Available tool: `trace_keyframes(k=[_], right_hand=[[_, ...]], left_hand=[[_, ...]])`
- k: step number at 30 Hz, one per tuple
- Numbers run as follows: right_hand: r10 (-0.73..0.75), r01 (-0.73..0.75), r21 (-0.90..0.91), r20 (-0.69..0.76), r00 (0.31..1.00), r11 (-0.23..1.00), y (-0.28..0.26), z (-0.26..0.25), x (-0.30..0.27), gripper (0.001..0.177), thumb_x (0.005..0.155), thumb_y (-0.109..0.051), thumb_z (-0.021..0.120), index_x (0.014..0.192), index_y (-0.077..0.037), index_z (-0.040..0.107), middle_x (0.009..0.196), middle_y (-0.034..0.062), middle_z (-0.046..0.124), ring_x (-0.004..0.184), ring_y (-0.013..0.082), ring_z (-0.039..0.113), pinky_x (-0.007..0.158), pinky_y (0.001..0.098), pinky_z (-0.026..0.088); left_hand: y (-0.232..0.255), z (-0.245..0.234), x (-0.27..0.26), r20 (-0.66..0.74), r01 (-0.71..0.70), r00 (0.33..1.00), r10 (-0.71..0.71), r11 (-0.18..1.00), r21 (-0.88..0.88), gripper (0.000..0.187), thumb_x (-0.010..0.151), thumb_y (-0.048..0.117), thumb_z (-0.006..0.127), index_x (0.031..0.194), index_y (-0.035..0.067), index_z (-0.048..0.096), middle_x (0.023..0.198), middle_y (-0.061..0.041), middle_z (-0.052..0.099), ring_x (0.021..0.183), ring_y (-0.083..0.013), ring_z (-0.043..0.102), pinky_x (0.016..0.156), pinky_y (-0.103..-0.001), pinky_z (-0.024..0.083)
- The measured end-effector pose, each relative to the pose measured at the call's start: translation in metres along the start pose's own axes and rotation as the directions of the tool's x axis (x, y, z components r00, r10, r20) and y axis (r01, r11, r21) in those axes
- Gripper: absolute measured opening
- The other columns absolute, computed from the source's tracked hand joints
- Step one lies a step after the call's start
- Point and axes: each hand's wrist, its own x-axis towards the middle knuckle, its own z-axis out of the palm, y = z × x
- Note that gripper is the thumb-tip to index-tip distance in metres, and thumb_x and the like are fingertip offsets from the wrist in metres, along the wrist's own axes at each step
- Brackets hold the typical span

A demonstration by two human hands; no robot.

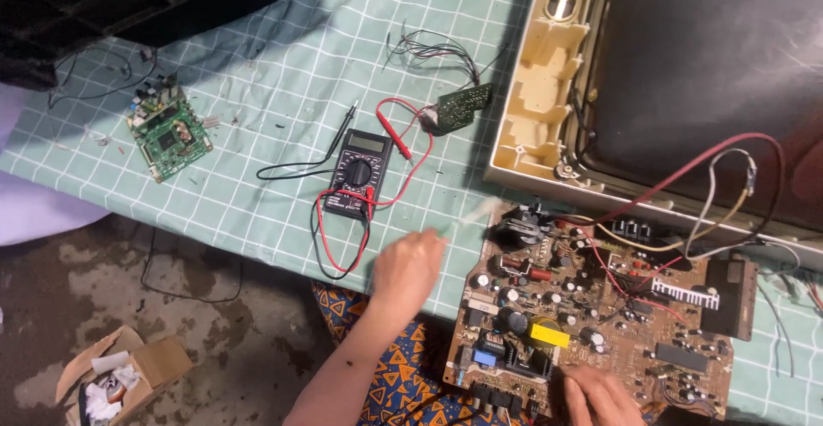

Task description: A person is cleaning a large electronic circuit board from a television using a toothbrush to remove dust and debris.

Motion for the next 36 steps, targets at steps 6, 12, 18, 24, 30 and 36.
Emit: trace_keyframes(k=[6, 12, 18, 24, 30, 36], right_hand=[[0.284, -0.233, 0.315, -0.127, 0.950, 0.920, -0.020, -0.005, 0.013, 0.015, 0.093, -0.009, 0.064, 0.094, -0.005, 0.078, 0.091, 0.0103, 0.078, 0.080, 0.0205, 0.074, 0.078, 0.0306, 0.060], [0.284, -0.193, 0.408, -0.175, 0.943, 0.893, -0.018, -0.006, 0.015, 0.013, 0.090, -0.010, 0.067, 0.092, -0.005, 0.079, 0.089, 0.0103, 0.078, 0.079, 0.0199, 0.074, 0.077, 0.0297, 0.060], [0.239, -0.148, 0.409, -0.183, 0.954, 0.900, -0.012, -0.007, 0.015, 0.014, 0.091, -0.013, 0.066, 0.094, -0.005, 0.078, 0.089, 0.0098, 0.078, 0.078, 0.0195, 0.074, 0.076, 0.0288, 0.060], [0.069, 0.039, 0.349, -0.293, 0.953, 0.936, 0.005, 0.005, 0.011, 0.011, 0.090, -0.012, 0.069, 0.095, -0.006, 0.077, 0.091, 0.0093, 0.076, 0.079, 0.0174, 0.074, 0.080, 0.0295, 0.061], [0.031, 0.091, 0.368, -0.311, 0.950, 0.925, 0.013, 0.011, 0.008, 0.010, 0.089, -0.012, 0.069, 0.096, -0.007, 0.076, 0.089, 0.0065, 0.077, 0.076, 0.0152, 0.074, 0.079, 0.0280, 0.061], [0.014, 0.114, 0.398, -0.304, 0.952, 0.910, 0.023, 0.022, 0.000, 0.015, 0.086, -0.010, 0.073, 0.100, -0.005, 0.076, 0.092, 0.0084, 0.078, 0.080, 0.0162, 0.077, 0.081, 0.0281, 0.064]], left_hand=[[0.002, -0.007, -0.009, -0.059, 0.103, 0.992, -0.110, 0.989, -0.110, 0.028, 0.107, 0.022, 0.053, 0.116, 0.002, 0.071, 0.063, -0.001, 0.064, 0.040, -0.0116, 0.054, 0.027, -0.022, 0.042], [-0.012, -0.012, -0.018, -0.077, 0.201, 0.978, -0.192, 0.968, 0.148, 0.026, 0.108, 0.023, 0.055, 0.113, 0.003, 0.072, 0.062, -0.002, 0.068, 0.042, -0.0111, 0.061, 0.028, -0.021, 0.052], [-0.018, -0.042, -0.041, 0.034, 0.260, 0.965, -0.258, 0.948, -0.186, 0.031, 0.098, 0.037, 0.057, 0.108, 0.014, 0.076, 0.073, -0.003, 0.072, 0.058, -0.0240, 0.061, 0.054, -0.041, 0.043], [-0.009, -0.032, -0.033, 0.141, 0.090, 0.988, -0.063, 0.976, -0.197, 0.030, 0.101, 0.035, 0.055, 0.099, 0.016, 0.078, 0.062, 0.003, 0.058, 0.056, -0.0163, 0.050, 0.052, -0.035, 0.035], [-0.004, -0.033, -0.018, 0.138, 0.049, 0.990, -0.035, 0.994, -0.100, 0.027, 0.099, 0.034, 0.060, 0.109, 0.016, 0.078, 0.070, -0.002, 0.069, 0.061, -0.0224, 0.061, 0.049, -0.039, 0.042], [-0.013, -0.049, -0.021, 0.247, 0.225, 0.947, -0.206, 0.973, -0.049, 0.034, 0.103, 0.033, 0.055, 0.122, 0.011, 0.073, 0.070, -0.001, 0.071, 0.055, -0.0144, 0.061, 0.046, -0.027, 0.053]])
